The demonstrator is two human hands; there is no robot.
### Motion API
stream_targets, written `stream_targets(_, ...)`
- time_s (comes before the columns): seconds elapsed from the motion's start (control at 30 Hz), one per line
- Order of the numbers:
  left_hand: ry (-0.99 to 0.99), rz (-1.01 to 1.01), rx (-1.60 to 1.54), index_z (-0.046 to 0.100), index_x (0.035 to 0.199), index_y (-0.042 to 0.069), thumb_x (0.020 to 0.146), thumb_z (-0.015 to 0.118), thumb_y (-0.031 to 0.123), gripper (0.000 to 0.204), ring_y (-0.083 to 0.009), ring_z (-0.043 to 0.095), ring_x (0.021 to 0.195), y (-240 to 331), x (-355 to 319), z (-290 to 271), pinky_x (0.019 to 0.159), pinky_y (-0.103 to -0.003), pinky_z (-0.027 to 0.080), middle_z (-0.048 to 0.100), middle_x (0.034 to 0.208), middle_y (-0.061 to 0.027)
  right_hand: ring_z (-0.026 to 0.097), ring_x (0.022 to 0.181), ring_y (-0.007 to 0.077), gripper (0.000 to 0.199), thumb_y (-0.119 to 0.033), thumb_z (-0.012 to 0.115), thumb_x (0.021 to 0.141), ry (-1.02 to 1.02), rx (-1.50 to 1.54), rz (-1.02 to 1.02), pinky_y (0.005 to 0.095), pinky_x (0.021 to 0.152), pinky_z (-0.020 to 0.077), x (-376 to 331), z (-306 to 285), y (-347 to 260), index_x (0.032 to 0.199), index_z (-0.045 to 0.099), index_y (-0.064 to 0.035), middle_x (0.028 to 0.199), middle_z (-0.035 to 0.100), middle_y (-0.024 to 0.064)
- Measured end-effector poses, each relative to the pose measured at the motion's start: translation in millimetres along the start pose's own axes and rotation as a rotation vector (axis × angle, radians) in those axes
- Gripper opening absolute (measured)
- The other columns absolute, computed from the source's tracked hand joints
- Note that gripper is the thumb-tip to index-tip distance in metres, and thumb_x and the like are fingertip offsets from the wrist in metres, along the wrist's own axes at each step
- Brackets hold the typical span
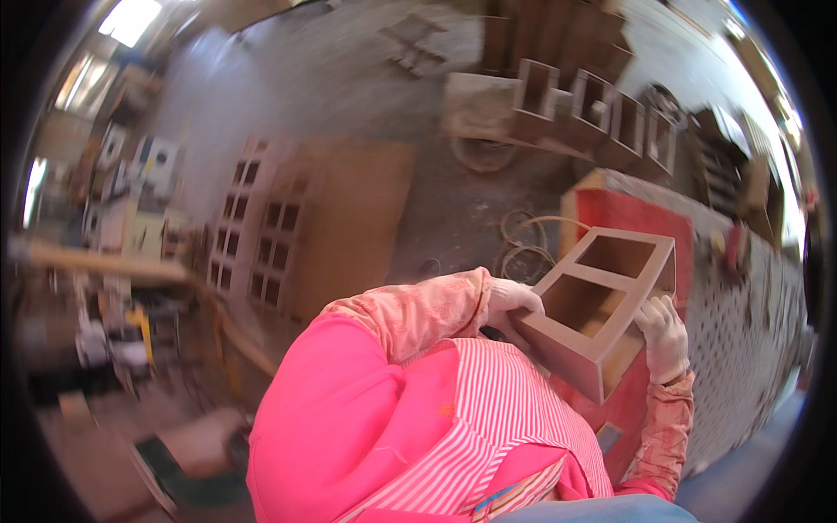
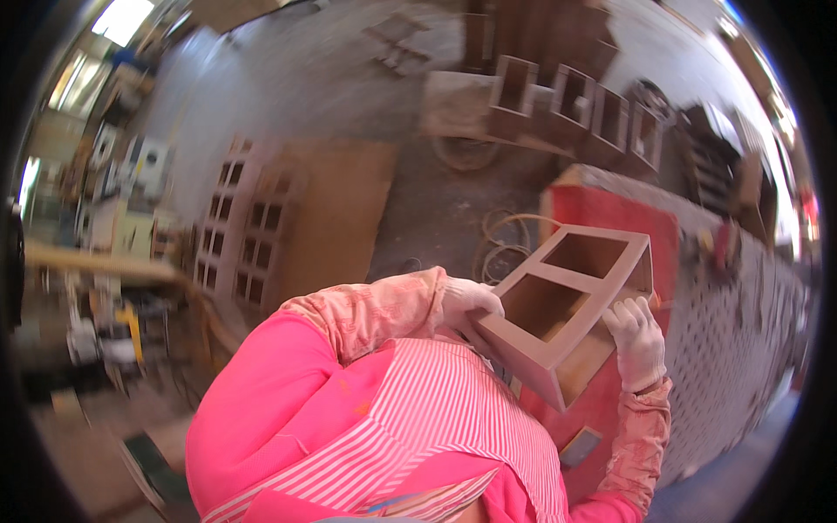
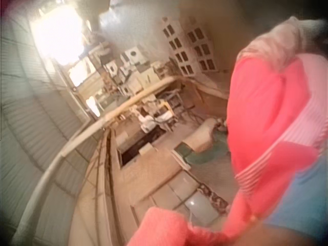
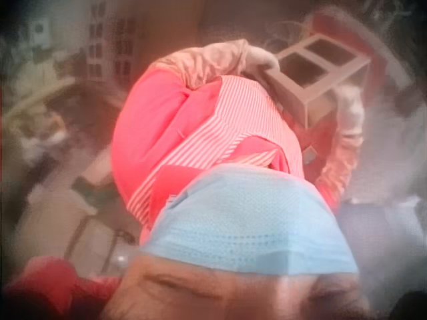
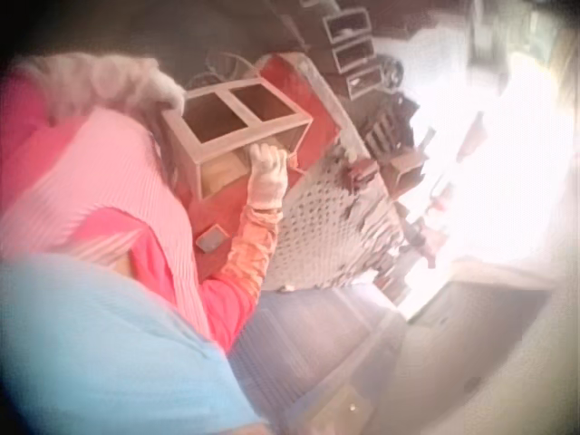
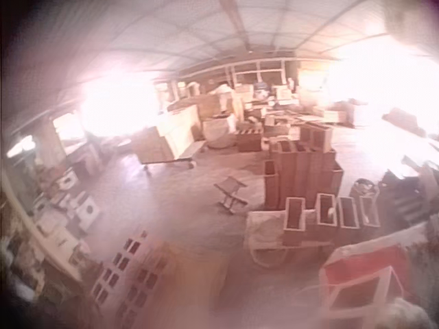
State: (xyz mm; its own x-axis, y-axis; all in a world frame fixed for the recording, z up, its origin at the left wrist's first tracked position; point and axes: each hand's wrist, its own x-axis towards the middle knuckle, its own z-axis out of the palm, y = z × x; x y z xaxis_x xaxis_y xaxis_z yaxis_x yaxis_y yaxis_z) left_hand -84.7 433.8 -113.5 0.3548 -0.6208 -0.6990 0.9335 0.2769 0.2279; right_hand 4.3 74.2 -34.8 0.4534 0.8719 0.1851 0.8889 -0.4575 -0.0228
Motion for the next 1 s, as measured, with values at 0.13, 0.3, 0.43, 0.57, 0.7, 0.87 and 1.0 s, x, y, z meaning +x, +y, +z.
stream_targets(0.13,0.03,0.251,-0.208,0.046,0.156,0.014,0.09,0.061,0.002,0.069,-0.04,0.073,0.099,-32,-23,-53,0.08,-0.051,0.064,0.066,0.122,-0.0197,0.059,0.132,0.0371,0.056,0.001,0.064,0.09,-0.064,-0.041,0.006,0.0442,0.109,0.0543,86,54,6,0.145,0.062,-0.0095,0.142,0.061,0.0154)
stream_targets(0.3,0.324,0.562,-0.433,0.044,0.157,0.014,0.09,0.063,0.0,0.071,-0.0376,0.072,0.104,-42,-60,-132,0.083,-0.055,0.065,0.062,0.127,-0.0194,0.055,0.14,0.039,0.069,0.001,0.059,0.091,0.008,0.479,0.625,0.0447,0.112,0.0509,168,160,-31,0.159,0.048,-0.007,0.164,0.047,0.0188)
stream_targets(0.43,0.637,0.721,-0.524,0.047,0.156,0.014,0.089,0.066,0.003,0.07,-0.0358,0.072,0.104,-34,-111,-212,0.08,-0.054,0.066,0.065,0.128,-0.0175,0.06,0.127,0.0354,0.053,-0.01,0.061,0.096,-0.008,1.915,1.062,0.0501,0.106,0.0515,227,238,-119,0.148,0.053,-0.0089,0.147,0.056,0.0118)
stream_targets(0.57,0.882,0.721,-0.559,0.044,0.161,0.017,0.089,0.068,0.006,0.077,-0.034,0.071,0.112,-21,-166,-275,0.084,-0.047,0.067,0.068,0.135,-0.0173,0.059,0.12,0.0335,0.043,-0.026,0.063,0.104,-0.407,2.181,1.122,0.0556,0.102,0.0511,295,269,-244,0.143,0.052,-0.013,0.141,0.057,0.0066)
stream_targets(0.7,1.12,0.636,-0.376,0.032,0.169,0.017,0.087,0.071,0.012,0.091,-0.0354,0.067,0.126,-8,-202,-306,0.107,-0.041,0.056,0.064,0.145,-0.0211,0.062,0.126,0.0308,0.043,-0.04,0.063,0.109,-0.455,2.066,1.126,0.0506,0.104,0.0514,392,285,-316,0.142,0.058,-0.0116,0.14,0.064,0.0074)
stream_targets(0.87,1.208,0.69,-0.46,0.024,0.173,0.016,0.09,0.068,0.014,0.094,-0.0362,0.062,0.137,12,-207,-333,0.116,-0.038,0.049,0.06,0.151,-0.0238,0.072,0.099,0.0307,0.033,-0.026,0.073,0.101,-0.383,1.903,1.588,0.0498,0.084,0.065,484,326,-341,0.124,0.066,-0.0029,0.112,0.071,0.0143)
stream_targets(1.0,1.307,0.629,-0.172,0.025,0.172,0.013,0.094,0.072,0.024,0.092,-0.0348,0.056,0.144,18,-191,-390,0.117,-0.037,0.047,0.056,0.155,-0.0262,0.07,0.104,0.0301,0.027,-0.017,0.069,0.099,-0.409,1.836,1.619,0.0529,0.085,0.0639,546,377,-326,0.123,0.066,-0.0055,0.112,0.071,0.0111)
